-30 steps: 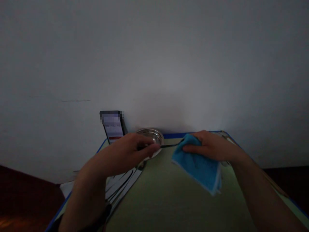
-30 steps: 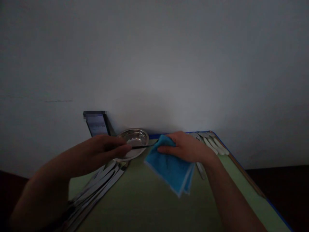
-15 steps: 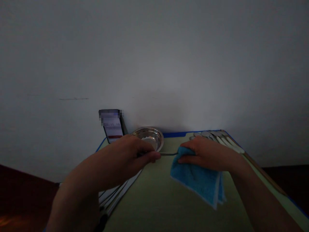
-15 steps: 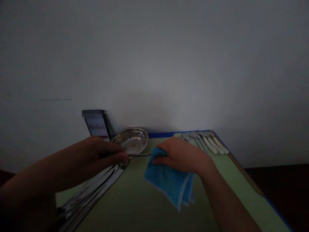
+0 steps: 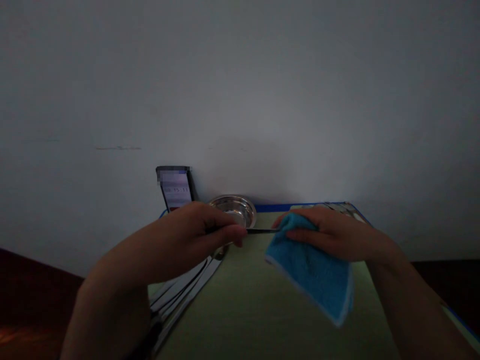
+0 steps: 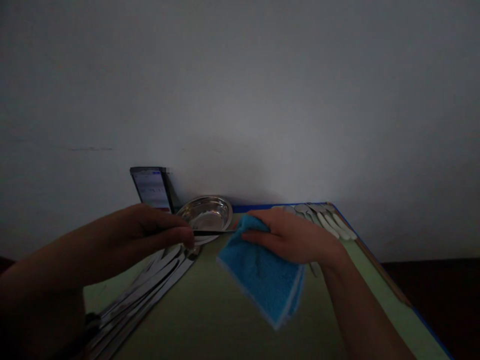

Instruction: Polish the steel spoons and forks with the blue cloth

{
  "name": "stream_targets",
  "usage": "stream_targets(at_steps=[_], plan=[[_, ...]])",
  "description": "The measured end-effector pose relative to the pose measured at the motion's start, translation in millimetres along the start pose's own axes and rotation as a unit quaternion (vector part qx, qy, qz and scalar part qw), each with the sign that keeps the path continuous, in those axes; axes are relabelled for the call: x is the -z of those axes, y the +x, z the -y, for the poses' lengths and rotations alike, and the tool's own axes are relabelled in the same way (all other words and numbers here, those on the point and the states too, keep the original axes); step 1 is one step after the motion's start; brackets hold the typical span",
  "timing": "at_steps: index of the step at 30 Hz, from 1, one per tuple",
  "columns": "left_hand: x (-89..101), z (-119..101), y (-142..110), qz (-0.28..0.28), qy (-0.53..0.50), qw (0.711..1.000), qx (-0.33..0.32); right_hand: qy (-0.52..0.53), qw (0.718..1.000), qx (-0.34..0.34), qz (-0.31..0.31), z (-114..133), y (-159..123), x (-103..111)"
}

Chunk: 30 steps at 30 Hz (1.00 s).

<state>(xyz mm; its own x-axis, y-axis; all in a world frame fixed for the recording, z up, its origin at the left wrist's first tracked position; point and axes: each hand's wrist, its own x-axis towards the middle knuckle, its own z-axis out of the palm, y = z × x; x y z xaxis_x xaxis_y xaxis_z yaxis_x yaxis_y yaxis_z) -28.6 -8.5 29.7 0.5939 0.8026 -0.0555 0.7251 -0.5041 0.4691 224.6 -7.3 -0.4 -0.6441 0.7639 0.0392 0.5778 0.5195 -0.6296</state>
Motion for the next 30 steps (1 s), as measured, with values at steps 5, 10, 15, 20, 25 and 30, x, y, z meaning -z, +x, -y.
stream_targets(at_steps=[5,10,15,20,25,30], plan=[[1.0,-1.2,2.2,-0.020,-0.009,1.000,-0.006,0.068,0.990,-0.025,-0.123,-10.1,2.9,0.8],[-0.3,-7.2,11.0,-0.083,-0.005,0.997,-0.009,0.037,0.933,-0.077,-0.350,-19.0,23.1,-11.8],[-13.3,-25.5,23.3,-0.138,-0.043,0.990,-0.001,0.152,0.863,-0.107,-0.471,-13.4,36.3,-25.9],[-40.9,-46.6,36.3,-0.131,-0.062,0.988,-0.051,0.442,0.744,-0.114,-0.488,-7.5,38.1,-25.6],[-49.9,-47.6,33.3,0.010,-0.026,0.997,-0.074,0.533,0.669,-0.091,-0.510,-9.7,43.3,-26.6],[-35.0,-43.3,15.3,0.110,-0.048,0.992,-0.028,0.591,0.632,-0.079,-0.496,-17.8,48.8,-31.1]])
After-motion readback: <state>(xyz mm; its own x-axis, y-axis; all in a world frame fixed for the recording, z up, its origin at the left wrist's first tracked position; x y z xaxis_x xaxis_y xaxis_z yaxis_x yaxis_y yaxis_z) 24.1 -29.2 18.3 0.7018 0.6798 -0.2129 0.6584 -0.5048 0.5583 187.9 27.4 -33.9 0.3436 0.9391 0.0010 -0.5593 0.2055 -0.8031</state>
